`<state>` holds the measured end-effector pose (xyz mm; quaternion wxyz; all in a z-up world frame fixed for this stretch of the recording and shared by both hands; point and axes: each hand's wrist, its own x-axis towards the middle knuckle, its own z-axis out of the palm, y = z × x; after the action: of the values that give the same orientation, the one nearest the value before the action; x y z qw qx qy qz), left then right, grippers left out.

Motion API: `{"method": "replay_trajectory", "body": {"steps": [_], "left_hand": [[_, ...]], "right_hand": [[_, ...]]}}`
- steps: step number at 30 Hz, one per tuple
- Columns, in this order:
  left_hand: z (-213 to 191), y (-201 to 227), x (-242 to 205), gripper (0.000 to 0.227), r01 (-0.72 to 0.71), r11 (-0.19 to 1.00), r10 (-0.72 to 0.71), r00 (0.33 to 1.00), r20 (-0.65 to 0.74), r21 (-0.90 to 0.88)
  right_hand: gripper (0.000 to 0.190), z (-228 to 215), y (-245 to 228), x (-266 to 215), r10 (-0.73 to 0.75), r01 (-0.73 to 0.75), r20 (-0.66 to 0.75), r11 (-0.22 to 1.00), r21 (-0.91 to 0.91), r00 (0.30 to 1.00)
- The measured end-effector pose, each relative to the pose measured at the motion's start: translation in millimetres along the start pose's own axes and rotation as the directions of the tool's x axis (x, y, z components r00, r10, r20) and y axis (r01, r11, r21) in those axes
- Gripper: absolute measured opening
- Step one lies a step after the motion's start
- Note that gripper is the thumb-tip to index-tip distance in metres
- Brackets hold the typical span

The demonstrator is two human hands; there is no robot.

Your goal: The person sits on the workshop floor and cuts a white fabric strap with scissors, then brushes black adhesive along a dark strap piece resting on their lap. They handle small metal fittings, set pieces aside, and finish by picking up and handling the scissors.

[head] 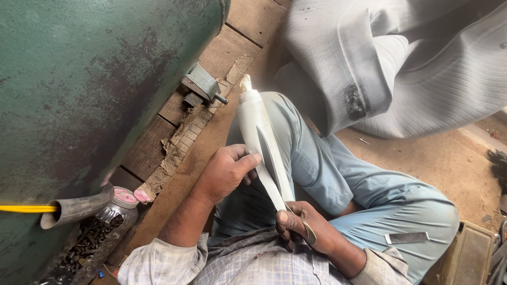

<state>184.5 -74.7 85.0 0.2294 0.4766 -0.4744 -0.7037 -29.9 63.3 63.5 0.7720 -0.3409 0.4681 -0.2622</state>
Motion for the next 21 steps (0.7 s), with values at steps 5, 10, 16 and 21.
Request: {"method": "replay_trajectory", "body": {"steps": [5, 10, 16, 21], "left_hand": [[2, -1, 4, 0.025, 0.032, 0.999, -0.030, 0.999, 0.035, -0.037], [4, -4, 3, 0.026, 0.020, 0.999, -0.019, 1.000, 0.021, -0.038], [5, -3, 2, 0.026, 0.005, 0.999, -0.005, 1.000, 0.015, -0.037], [4, -11, 6, 0.026, -0.015, 0.990, 0.022, 0.999, 0.044, -0.140]], "right_hand": [[0.059, -2, 7, 4, -0.055, 0.055, -0.010, 0.998, -0.028, 0.998], [0.059, -3, 19, 4, -0.099, 0.098, -0.024, 0.994, -0.042, 0.995], [0.058, -2, 26, 4, -0.073, 0.073, -0.094, 0.997, -0.004, 0.993], [0.053, 2, 24, 4, -0.040, 0.021, -0.182, 0.995, -0.102, 0.982]]}}
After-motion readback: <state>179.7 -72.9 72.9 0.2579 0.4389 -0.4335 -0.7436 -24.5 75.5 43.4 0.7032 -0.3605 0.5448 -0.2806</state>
